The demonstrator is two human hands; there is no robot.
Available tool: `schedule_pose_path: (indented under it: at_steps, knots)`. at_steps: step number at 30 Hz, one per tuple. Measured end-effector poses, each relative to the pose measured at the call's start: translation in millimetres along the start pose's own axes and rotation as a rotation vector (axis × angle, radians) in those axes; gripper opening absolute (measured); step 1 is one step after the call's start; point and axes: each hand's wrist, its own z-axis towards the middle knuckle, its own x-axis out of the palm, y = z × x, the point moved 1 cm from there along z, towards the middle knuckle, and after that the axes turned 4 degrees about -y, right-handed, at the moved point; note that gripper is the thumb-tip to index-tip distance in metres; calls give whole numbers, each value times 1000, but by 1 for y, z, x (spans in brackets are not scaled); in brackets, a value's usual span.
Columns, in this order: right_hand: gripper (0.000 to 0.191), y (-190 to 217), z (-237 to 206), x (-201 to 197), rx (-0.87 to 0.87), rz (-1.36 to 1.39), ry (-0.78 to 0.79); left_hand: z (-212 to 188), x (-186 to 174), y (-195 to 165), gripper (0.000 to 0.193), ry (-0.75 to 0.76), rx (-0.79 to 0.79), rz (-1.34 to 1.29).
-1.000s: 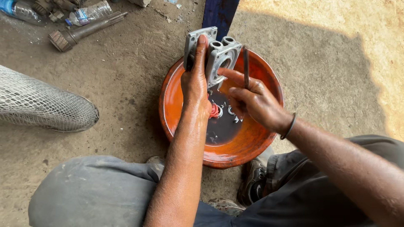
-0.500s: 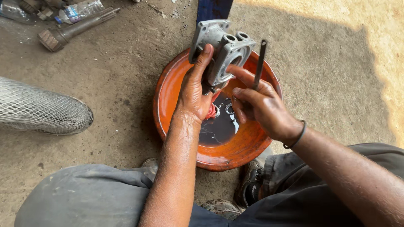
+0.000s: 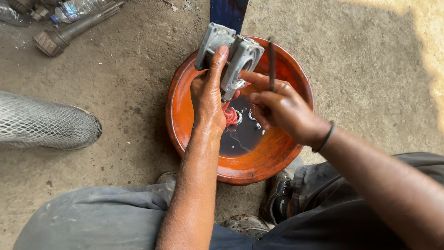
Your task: The person scrubs a small metal mechanical part with a pick and then wipes it with a red cloth over a basin of dark liquid. The part is rotated and cleaned on multiple sides.
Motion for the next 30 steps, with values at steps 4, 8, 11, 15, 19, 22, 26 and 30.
schedule_pose_path:
  at_steps: [4,8,11,15,19,22,26,30]
  knots:
    - [52,11,11,-16,-201,-809,-76,10,6,6,54,-28,-28,-10]
    - [55,28,16,-20,-524,-1746,-280,18,14,7,57,8,46,-103]
    - [51,18,16,-10,-335,-1334,-293,20,16,11,58,-45,29,0]
    - [51,4,21,-12,-163,-630,-140,22,21,12,59,-41,76,48]
    - [57,7,21,-34,-313,-580,-85,19,29,10,55,-48,61,24]
    - [63,13,23,-48,-686,-1460,-251,17,32,9,54,-14,38,45]
    - [64,10,15,-47,-543,-1554,-296,19,37,18,55,90,81,-47]
    - [58,13,4,-48,-61,-277,-68,18,53,33,55,-43,9,30]
